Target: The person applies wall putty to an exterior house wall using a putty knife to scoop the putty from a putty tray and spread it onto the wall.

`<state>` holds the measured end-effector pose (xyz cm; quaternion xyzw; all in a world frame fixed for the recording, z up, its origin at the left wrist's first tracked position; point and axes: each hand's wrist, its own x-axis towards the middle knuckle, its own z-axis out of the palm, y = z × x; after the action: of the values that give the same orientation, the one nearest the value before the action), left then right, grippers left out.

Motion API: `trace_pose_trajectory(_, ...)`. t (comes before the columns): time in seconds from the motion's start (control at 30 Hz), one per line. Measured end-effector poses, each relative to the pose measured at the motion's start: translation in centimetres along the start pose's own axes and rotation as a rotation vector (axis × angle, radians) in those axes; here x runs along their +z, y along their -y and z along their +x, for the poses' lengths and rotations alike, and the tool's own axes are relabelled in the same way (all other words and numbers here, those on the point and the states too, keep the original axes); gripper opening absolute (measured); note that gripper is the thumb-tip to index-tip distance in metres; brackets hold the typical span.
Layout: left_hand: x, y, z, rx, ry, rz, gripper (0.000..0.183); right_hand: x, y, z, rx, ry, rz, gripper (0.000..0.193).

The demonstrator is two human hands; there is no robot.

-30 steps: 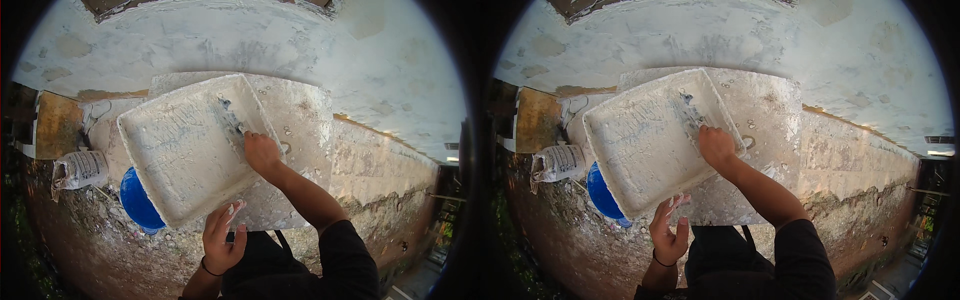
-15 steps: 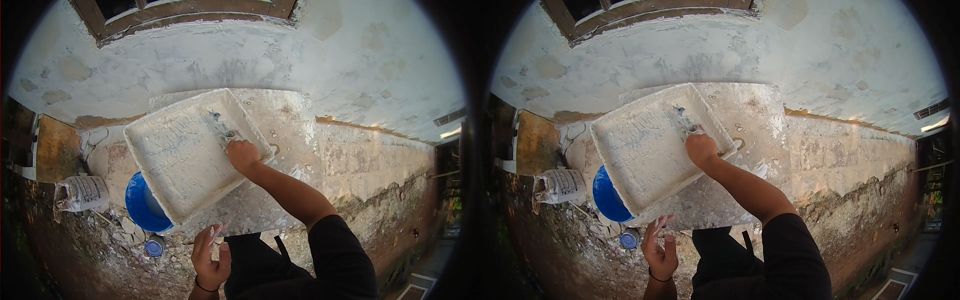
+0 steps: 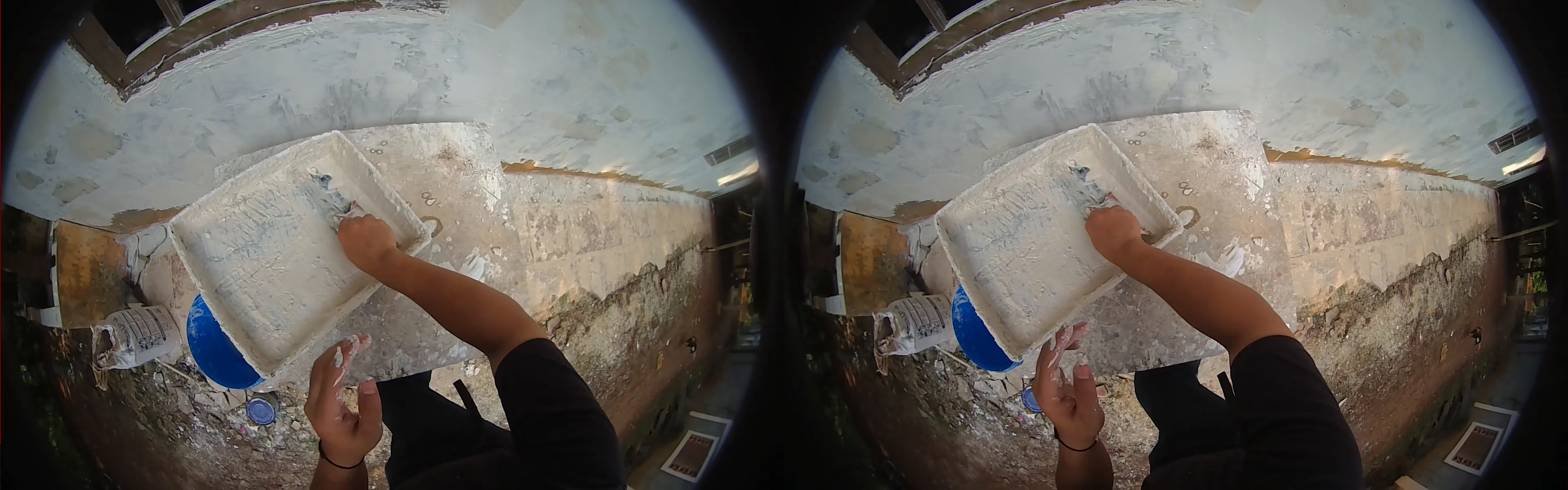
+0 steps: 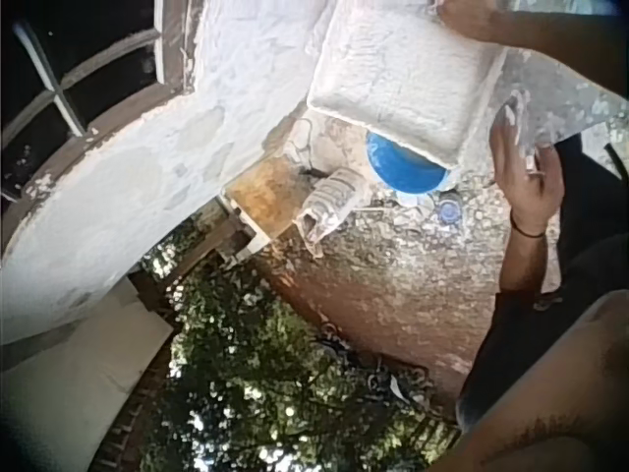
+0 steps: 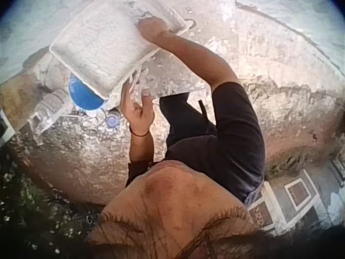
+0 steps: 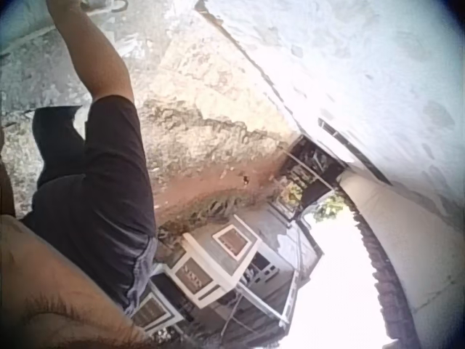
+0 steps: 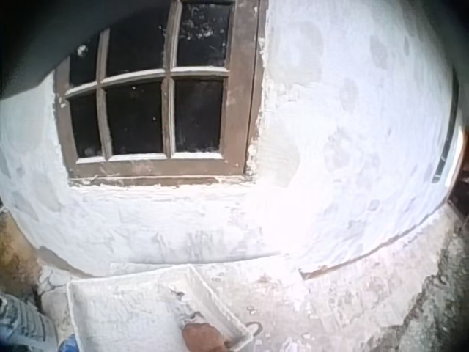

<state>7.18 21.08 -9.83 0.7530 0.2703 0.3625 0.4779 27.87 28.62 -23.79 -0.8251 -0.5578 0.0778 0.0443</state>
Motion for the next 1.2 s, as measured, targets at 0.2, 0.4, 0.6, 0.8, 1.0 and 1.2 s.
trace_pose_trajectory(0.2, 1.6, 0.0, 1.6, 0.007, 0.022, -0.018, 0.04, 0.9, 0.4, 0.2, -0.016, -0.025, -0.053, 0.014)
trace_pose_trajectory(0.4, 2.0, -0.2, 1.4, 0.01, -0.032, -0.012, 0.043, 0.6, 0.2, 0.4, -0.084, 0.01, -0.067, 0.014)
trace_pose_trajectory(0.6, 2.0, 0.0, 0.7, 0.012, -0.042, 0.011, 0.044, 0.1, 0.0, 0.0, -0.116, -0.011, -0.005, 0.015)
trace_pose_trajectory(0.8, 2.2, -0.6, -0.1, -0.003, -0.056, 0.018, 0.044, 0.1, 0.0, -1.2, -0.212, -0.242, -0.104, 0.012)
trace_pose_trajectory(1.0, 2.1, -1.4, -2.1, -0.009, -0.095, 0.005, 0.042, -2.6, -0.6, -3.7, -0.373, -0.502, -0.152, 0.012)
trace_pose_trajectory(1.2, 1.1, -2.6, -4.4, 0.037, -0.114, -0.035, 0.04, -6.6, -2.8, -7.3, -0.535, -0.672, -0.178, 0.021)
